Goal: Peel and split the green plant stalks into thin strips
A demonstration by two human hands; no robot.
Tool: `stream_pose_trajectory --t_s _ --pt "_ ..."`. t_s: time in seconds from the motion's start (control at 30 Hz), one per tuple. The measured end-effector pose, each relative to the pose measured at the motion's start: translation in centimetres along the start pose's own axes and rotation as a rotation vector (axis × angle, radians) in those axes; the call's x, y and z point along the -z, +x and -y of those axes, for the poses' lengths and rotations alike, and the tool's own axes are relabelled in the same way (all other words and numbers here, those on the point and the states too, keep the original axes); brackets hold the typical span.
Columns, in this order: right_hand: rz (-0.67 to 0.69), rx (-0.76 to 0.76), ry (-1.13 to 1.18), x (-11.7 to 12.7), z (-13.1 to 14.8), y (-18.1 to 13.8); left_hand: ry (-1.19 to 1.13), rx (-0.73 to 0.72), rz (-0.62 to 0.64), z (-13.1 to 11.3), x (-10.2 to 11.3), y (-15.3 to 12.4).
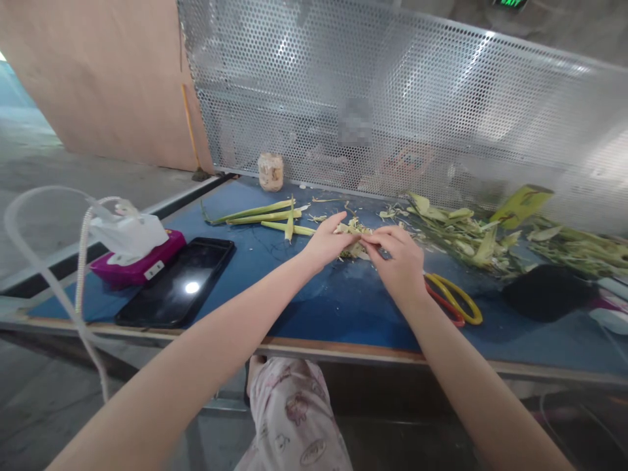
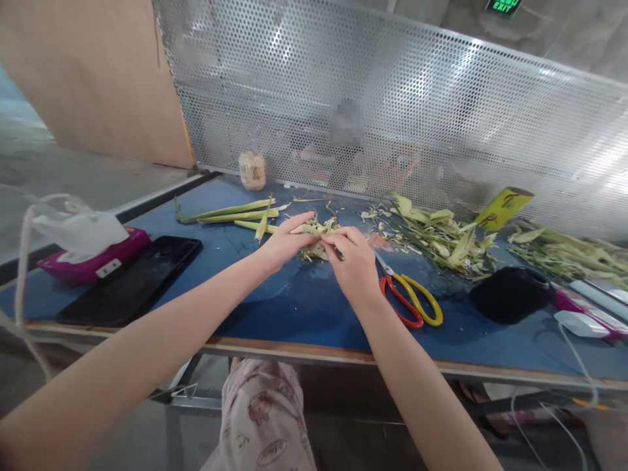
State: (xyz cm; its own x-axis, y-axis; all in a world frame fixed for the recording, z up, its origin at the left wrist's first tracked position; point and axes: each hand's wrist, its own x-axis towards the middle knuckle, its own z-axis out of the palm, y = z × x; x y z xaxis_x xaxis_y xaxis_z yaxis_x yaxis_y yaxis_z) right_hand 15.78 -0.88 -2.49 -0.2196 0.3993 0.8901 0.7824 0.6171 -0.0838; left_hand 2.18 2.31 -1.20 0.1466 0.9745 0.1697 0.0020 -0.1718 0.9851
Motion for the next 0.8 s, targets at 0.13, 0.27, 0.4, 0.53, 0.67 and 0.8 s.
stream_pose_trajectory --t_s 0.13,0.27,0.4,0.53,0.67,0.8 --pt "0.013 0.054 -0.015 0.05 -0.03 -0.06 -0.115 0.049 0.012 -0.22 -0.03 -0.17" --pt "0.045 0.071 0.051 0.35 -0.08 0.16 -0.254 0.075 0.025 -0.26 -0.09 -0.31" --pt "0.012 -0.008 0.133 0.67 0.13 0.47 -0.270 0.086 0.037 -0.32 -0.15 -0.39" --pt "0.003 -0.169 0.203 0.62 0.00 0.62 -0.133 0.067 0.046 -0.63 -0.18 -0.66" --pt "0.070 -0.254 0.289 0.44 -0.63 0.54 -0.009 0.019 0.038 -0.79 -0.15 -0.89" --pt "0.111 -0.241 0.289 0.31 -0.76 0.41 0.039 -0.029 0.023 -0.56 -0.15 -0.80"
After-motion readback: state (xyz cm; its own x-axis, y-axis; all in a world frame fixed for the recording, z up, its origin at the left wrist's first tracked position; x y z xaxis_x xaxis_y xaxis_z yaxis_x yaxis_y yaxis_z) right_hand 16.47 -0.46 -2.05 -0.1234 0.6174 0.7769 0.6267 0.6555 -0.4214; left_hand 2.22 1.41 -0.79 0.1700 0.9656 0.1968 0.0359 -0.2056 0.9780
